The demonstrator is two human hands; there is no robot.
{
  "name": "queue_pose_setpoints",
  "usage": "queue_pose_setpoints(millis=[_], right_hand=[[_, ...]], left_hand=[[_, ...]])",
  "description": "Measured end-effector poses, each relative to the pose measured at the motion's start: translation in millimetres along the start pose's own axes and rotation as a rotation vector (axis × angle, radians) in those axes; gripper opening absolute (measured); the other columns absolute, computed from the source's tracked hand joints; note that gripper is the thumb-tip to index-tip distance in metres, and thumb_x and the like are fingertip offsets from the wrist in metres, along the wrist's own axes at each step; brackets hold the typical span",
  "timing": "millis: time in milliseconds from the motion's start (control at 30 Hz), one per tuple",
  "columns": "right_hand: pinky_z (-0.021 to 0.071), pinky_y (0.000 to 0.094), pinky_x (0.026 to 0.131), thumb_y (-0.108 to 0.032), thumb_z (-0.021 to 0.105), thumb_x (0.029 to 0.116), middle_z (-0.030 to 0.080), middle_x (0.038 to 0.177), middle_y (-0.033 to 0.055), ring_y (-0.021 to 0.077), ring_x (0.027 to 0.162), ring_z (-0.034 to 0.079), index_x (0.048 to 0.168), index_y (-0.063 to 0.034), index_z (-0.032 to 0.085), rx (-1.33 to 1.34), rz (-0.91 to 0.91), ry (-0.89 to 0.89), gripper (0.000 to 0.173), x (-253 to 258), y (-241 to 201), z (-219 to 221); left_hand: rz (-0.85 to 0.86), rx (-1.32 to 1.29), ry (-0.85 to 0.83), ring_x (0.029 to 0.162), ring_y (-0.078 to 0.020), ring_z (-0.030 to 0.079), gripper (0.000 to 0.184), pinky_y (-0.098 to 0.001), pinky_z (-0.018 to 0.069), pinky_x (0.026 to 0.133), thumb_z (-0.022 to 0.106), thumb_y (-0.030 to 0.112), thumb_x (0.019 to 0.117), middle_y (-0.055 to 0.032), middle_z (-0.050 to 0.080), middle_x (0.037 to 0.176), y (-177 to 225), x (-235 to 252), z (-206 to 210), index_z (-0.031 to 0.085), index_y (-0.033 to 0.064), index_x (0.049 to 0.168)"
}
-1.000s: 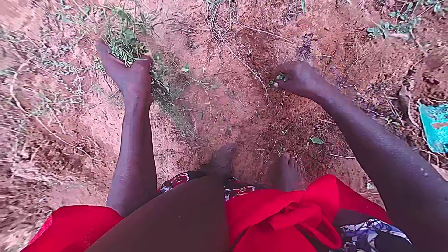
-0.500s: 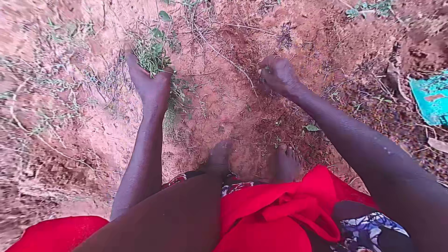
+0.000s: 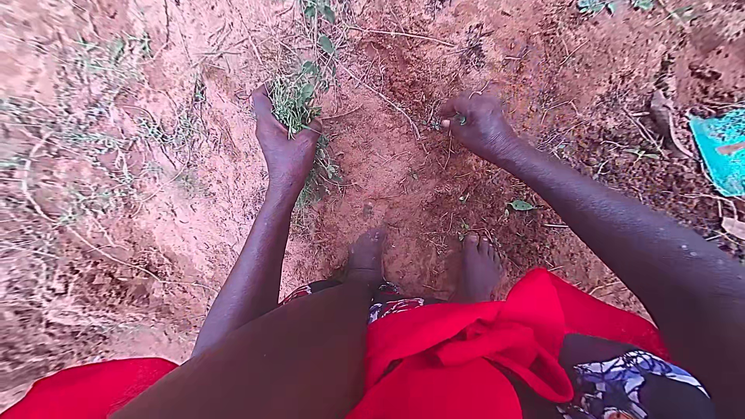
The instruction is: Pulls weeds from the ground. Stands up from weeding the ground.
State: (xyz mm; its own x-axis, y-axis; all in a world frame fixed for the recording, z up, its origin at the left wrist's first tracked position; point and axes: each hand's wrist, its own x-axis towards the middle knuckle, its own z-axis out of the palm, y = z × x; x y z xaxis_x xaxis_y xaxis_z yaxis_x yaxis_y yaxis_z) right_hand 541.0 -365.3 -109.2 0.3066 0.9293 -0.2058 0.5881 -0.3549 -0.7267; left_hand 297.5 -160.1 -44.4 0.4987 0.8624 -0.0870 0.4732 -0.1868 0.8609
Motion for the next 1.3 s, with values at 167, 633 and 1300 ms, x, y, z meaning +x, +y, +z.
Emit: queue_pose_setpoints(millis=[167,633,1300], right_hand=[[0.0524,0.0647,0.088,-0.010,0.063,0.0993,0.067,0.118,0.0283,0.0484,0.107,0.067,0.116,0.0034,0.070,-0.157,0.014,-0.014,0.023,-1,-7,18],[0.0492,0.0560,0.083,-0.010,0.061,0.1012,0.067,0.096,0.0210,0.0344,0.091,0.065,0.110,0.0026,0.067,0.055,0.221,-0.323,0.016,11,-26,-22],[0.0495,0.0659,0.089,-0.006,0.054,0.1001,0.066,0.116,0.0300,0.0496,0.108,0.066,0.121,0.0050,0.065,-0.204,0.116,-0.203,0.026,28,-37,20]], left_hand=[[-0.010,0.016,-0.007,0.119,-0.0097,0.061,0.079,-0.0264,0.0528,0.100,0.072,-0.001,0.0737,-0.0147,0.058,0.133,-1,1,0,0.037,-0.0049,0.144],[-0.009,0.010,0.013,0.116,-0.0078,0.062,0.077,-0.0247,0.0529,0.098,0.071,-0.001,0.0738,-0.0135,0.059,0.131,1,-1,-3,0.038,-0.0050,0.143],[-0.001,0.015,0.017,0.118,-0.0102,0.061,0.078,-0.0261,0.0525,0.100,0.072,0.000,0.0749,-0.0150,0.058,0.133,-3,3,-1,0.037,-0.0049,0.145]])
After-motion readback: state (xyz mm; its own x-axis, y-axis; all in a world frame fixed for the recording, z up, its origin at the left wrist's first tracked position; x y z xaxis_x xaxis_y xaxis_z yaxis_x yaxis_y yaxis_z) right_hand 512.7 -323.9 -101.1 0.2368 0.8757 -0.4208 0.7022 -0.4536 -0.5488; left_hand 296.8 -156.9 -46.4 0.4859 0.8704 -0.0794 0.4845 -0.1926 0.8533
